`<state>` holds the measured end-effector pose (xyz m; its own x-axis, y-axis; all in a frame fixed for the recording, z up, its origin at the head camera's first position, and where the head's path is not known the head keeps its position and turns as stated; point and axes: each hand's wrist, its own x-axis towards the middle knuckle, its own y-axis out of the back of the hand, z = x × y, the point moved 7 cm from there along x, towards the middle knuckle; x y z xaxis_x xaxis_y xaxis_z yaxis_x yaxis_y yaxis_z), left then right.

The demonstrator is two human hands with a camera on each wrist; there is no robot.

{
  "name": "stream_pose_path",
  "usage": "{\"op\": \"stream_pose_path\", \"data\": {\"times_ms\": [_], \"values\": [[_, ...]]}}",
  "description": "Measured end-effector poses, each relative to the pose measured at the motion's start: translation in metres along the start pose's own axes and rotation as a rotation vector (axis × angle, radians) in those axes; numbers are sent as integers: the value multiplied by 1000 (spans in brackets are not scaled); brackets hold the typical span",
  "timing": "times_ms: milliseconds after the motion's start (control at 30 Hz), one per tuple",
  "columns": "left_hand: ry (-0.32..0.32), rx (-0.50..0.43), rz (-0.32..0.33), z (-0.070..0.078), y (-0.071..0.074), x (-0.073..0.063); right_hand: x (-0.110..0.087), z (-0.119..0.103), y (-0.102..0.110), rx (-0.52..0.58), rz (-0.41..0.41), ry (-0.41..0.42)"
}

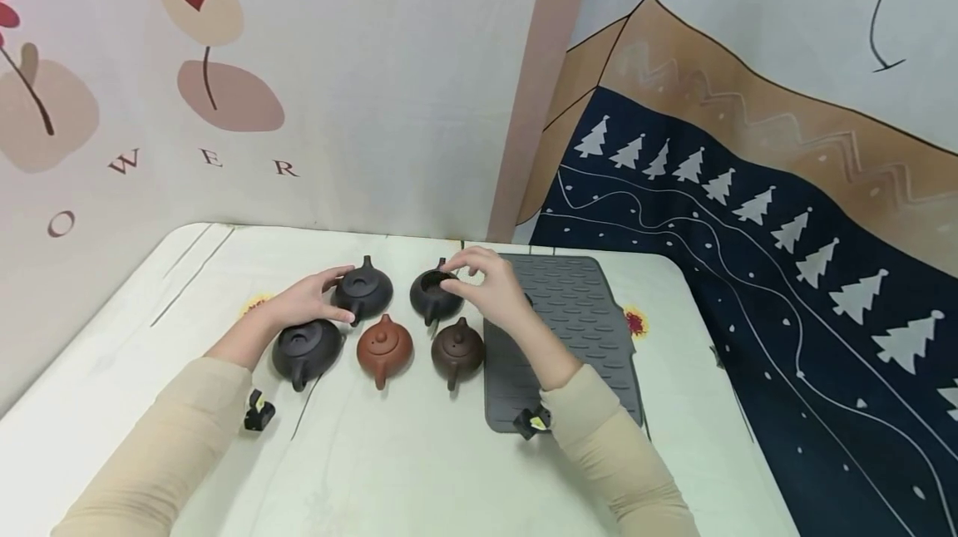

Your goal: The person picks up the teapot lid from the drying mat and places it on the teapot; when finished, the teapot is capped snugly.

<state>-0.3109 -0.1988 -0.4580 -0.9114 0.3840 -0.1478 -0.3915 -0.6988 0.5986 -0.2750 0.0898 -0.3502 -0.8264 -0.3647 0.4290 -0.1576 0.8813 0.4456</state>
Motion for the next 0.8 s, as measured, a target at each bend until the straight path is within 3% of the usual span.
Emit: {"op": "stream_pose_path", "data": {"times_ms": [167,400,800], "values": [[0,-12,-2,0,0,0,-14,18,22,-35,25,-31],[-9,-6,1,0,1,-1,-30,43,41,-133,-2,-117],[-23,57,-2,1,1,1,-41,77,62,-189,-28,-163]]}}
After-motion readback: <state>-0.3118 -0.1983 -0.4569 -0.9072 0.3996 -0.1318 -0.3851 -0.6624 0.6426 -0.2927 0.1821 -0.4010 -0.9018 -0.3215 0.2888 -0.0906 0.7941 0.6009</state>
